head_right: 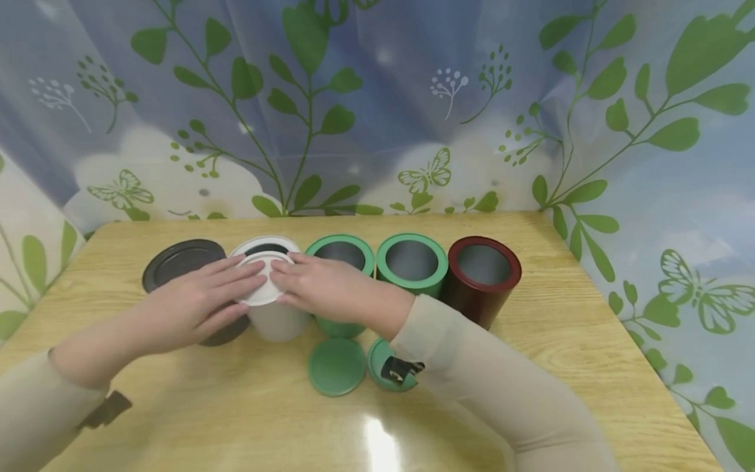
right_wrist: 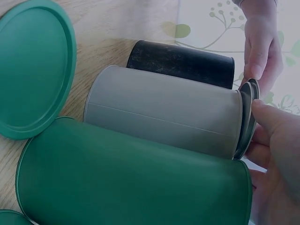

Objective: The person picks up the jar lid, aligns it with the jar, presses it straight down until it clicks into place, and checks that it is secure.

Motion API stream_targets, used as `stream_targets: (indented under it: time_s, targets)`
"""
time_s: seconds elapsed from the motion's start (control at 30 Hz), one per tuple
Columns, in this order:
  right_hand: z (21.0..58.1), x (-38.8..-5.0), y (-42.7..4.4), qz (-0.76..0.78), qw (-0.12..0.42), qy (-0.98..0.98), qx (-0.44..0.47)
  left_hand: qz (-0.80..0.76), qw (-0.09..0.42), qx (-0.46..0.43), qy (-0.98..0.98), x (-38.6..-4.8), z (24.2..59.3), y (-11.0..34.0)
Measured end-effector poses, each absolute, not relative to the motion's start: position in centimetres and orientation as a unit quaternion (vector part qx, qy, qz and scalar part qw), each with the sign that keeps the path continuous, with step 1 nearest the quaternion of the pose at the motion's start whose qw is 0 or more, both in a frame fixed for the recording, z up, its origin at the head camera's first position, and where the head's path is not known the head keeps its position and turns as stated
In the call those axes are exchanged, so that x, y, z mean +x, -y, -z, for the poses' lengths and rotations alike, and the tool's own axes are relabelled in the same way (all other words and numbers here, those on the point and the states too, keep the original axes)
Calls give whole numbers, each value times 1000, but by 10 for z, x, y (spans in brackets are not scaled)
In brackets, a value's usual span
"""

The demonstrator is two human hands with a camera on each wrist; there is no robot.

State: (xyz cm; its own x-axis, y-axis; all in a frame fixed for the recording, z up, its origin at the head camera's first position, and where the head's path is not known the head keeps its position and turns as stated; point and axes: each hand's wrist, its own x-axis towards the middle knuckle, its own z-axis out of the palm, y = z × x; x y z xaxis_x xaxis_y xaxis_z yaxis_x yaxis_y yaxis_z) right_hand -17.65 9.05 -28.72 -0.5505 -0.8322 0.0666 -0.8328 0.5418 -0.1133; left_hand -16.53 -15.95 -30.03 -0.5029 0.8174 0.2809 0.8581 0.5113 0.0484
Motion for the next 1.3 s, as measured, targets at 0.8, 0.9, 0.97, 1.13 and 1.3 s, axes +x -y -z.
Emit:
stream_targets:
  time_s: [0.8,0.9,0.97,1.13,1.3]
  targets:
    - [285,-186,-87,-64,-22,884,463,89,52,-456,884,-175,293,159]
    - [285,-188,-86,-64,-27,885,460,88,48,-454,885,-176,293,158]
    - [285,-189,-86,-61,-29,886,458,89,45,-453,886,-177,293,158]
    - [284,-191,-85,-56,-35,888,455,92,39,-451,887,-180,293,158]
    - [283,-193,-84,-46,-35,889,455,93,34,-448,889,-183,293,158]
